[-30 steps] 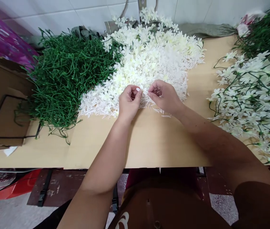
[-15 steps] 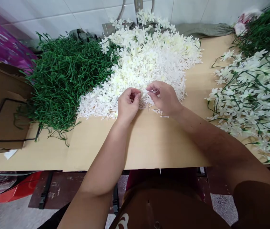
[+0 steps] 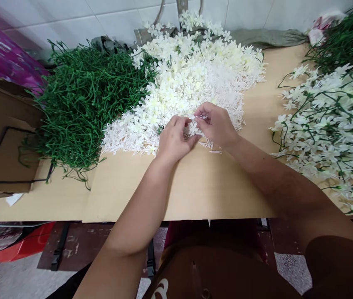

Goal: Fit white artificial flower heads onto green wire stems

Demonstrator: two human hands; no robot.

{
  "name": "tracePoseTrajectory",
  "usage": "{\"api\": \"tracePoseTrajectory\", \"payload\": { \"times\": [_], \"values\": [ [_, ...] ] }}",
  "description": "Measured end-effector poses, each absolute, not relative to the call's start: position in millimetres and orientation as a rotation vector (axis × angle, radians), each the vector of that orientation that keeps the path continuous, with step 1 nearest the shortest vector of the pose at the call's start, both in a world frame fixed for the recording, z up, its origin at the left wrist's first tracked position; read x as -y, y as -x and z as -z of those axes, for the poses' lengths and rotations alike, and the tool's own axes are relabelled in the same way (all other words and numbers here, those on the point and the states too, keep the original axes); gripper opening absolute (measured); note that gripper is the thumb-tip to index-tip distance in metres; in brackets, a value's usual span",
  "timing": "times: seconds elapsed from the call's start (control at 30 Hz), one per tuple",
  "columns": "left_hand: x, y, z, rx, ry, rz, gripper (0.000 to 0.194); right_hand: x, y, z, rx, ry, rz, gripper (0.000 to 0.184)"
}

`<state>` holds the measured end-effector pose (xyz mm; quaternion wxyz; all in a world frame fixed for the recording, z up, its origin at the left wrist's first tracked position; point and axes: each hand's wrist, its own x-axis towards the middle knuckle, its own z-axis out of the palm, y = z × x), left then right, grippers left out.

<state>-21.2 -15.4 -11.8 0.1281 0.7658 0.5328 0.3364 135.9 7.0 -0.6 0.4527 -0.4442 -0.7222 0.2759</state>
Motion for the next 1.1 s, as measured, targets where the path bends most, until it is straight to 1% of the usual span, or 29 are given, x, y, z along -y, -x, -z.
{"api": "tracePoseTrajectory", "payload": {
  "times": [0.13, 0.2, 0.3, 0.4, 0.53, 0.77, 0.93, 1.1],
  "values": [
    [12, 22, 15, -1.562, -2.139, -1.076, 0.014, -9, -136, 2, 1.753, 1.074, -0.717, 0.007],
    [9, 24, 18, -1.553, -2.037, -1.16, 0.008, -9, -136, 1, 1.763, 1.07, -0.713, 0.006],
    [4, 26, 21, -1.501, -1.81, -1.282, 0.014, -8, -136, -1, 1.805, 1.065, -0.638, 0.004],
    [0, 25, 22, -1.419, -1.586, -1.364, 0.02, -8, -136, -3, 1.867, 1.029, -0.522, 0.006],
    [-2, 23, 19, -1.337, -1.428, -1.408, 0.014, -8, -136, -1, 1.932, 1.01, -0.415, 0.009],
    [1, 20, 16, -1.288, -1.412, -1.413, 0.016, -6, -136, 2, 2.039, 1.021, -0.223, 0.014],
    [4, 21, 20, -1.26, -1.553, -1.359, 0.018, -4, -134, 2, 2.096, 1.069, -0.12, 0.014],
    [6, 23, 22, -1.244, -1.666, -1.321, 0.02, -2, -131, 3, 2.105, 1.084, -0.104, 0.015]
  ]
}}
